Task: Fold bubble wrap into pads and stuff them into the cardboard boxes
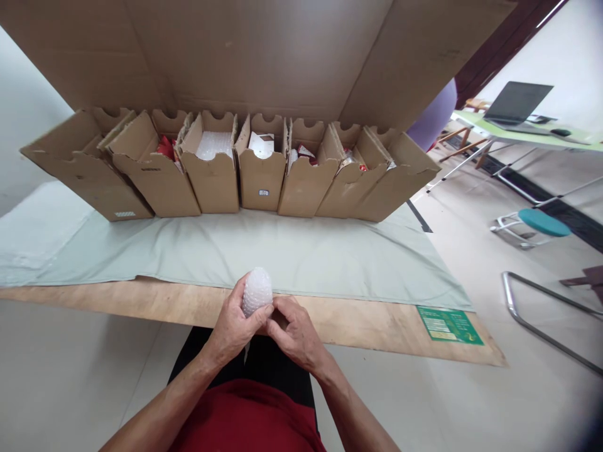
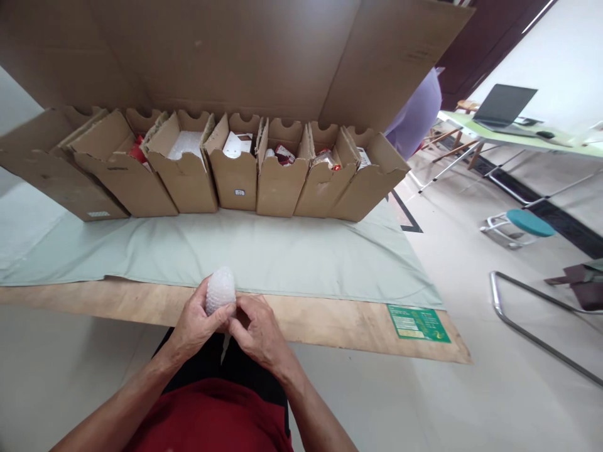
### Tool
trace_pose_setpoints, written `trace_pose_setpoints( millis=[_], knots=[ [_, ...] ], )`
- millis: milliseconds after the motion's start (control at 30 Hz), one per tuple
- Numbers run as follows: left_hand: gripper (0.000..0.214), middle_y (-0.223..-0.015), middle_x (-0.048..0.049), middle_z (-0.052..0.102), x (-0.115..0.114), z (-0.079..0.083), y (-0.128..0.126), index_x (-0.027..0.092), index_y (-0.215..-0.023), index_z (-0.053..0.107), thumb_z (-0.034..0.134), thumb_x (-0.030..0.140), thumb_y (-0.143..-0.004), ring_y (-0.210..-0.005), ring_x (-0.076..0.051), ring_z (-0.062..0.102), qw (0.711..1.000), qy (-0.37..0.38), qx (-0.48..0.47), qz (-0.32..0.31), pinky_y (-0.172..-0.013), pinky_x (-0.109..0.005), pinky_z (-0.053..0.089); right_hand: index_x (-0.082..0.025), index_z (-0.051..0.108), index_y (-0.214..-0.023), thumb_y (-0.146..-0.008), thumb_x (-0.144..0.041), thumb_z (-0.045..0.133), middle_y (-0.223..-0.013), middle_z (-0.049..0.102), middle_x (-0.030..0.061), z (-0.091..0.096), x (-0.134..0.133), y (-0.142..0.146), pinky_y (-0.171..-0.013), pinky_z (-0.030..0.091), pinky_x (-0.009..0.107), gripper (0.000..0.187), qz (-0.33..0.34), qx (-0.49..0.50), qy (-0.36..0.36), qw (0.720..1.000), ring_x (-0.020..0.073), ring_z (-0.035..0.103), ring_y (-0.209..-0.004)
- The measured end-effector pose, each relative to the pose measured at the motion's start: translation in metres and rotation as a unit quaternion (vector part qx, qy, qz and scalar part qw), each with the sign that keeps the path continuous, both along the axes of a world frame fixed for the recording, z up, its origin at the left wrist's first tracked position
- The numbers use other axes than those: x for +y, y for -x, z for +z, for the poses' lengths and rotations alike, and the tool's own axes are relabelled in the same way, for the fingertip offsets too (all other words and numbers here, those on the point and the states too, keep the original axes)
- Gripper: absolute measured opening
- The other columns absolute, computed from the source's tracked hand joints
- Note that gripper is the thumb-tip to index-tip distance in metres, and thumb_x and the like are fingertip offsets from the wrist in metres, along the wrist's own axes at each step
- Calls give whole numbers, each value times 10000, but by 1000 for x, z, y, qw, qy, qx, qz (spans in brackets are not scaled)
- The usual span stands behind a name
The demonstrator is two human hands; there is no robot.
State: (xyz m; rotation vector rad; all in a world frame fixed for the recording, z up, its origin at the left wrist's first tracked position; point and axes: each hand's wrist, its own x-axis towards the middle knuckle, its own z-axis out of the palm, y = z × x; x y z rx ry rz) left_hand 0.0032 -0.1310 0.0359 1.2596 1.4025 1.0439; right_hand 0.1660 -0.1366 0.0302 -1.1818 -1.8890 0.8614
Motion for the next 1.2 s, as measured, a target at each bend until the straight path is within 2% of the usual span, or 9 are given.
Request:
trace_pose_setpoints(
  millis=[233, 300, 433, 567, 633, 800, 900, 1067, 1200],
  knots=[
    [695, -1211, -130, 717, 0, 0, -1, 132, -1375, 574, 741, 429, -769, -1132, -281, 685, 1000, -15, 1, 3, -1027, -402, 532, -228, 565, -776, -857, -193, 567, -762, 640, 23, -2, 0, -1, -743, 473, 331, 88, -1, 6, -4, 1000, 195, 570, -749],
    [684, -1226, -133, 713, 0, -1, -2, 134, -1381, 570, 731, 418, -780, -1143, -283, 680, 1000, -16, 3, 7, -1038, -409, 526, -222, 627, -862, -858, -189, 582, -832, 686, 36, -3, -1, -1, -772, 494, 339, 56, -6, 19, 7, 1000, 203, 605, -800],
    [701, -1256, -133, 705, 1, -4, -2, 139, -1407, 549, 731, 419, -791, -1155, -280, 677, 1000, -14, 4, 11, -1031, -400, 529, -222, 655, -1139, -870, -211, 613, -1006, 724, 48, -3, -1, -4, -847, 547, 336, 273, -18, 112, 66, 991, 190, 674, -882],
    [733, -1338, -141, 676, 1, -4, -2, 151, -1435, 526, 735, 409, -781, -1208, -285, 664, 1000, -19, 3, 5, -1028, -378, 530, -215, 619, -1258, -887, -319, 665, -941, 724, 39, -2, 3, -16, -853, 574, 346, 388, -23, 177, 141, 974, 190, 695, -874],
    [764, -1367, -148, 664, 1, -3, -3, 158, -1455, 510, 742, 414, -774, -1256, -302, 644, 1000, -19, 13, -6, -1042, -384, 523, -214, 608, -1298, -869, -377, 711, -1004, 732, 59, 4, 7, -23, -889, 574, 367, 470, -32, 174, 149, 973, 203, 691, -923],
    [866, -1343, -183, 674, -2, -4, -7, 142, -1525, 442, 738, 420, -760, -1256, -345, 641, 997, -22, 57, -44, -1023, -427, 535, -231, 561, -1430, -793, -402, 819, -1451, 610, 121, 23, 14, -24, -1103, 490, 451, 709, 2, 87, 116, 989, 285, 603, -1280],
    [871, -1327, -186, 684, -3, -7, -8, 126, -1563, 390, 682, 367, -778, -1182, -327, 677, 996, -28, 72, -46, -974, -421, 555, -236, 548, -1459, -825, -343, 784, -1478, 603, 120, 26, 16, -19, -1149, 449, 483, 685, 4, 36, 107, 994, 307, 575, -1346],
    [864, -1285, -173, 696, -3, -7, -8, 134, -1586, 361, 661, 373, -811, -1101, -306, 704, 992, -44, 92, -73, -945, -413, 561, -216, 560, -1438, -797, -308, 772, -1363, 677, 104, 23, 20, -17, -1039, 526, 415, 681, -17, 38, 122, 992, 281, 648, -1214],
    [945, -1297, -169, 672, 0, -1, -1, 161, -1601, 338, 749, 432, -795, -1135, -315, 679, 994, -28, 59, -90, -976, -420, 544, -219, 644, -1323, -843, -281, 688, -1284, 703, 85, 28, 27, -23, -994, 544, 367, 487, -43, 85, 93, 991, 243, 676, -1125]
  ],
)
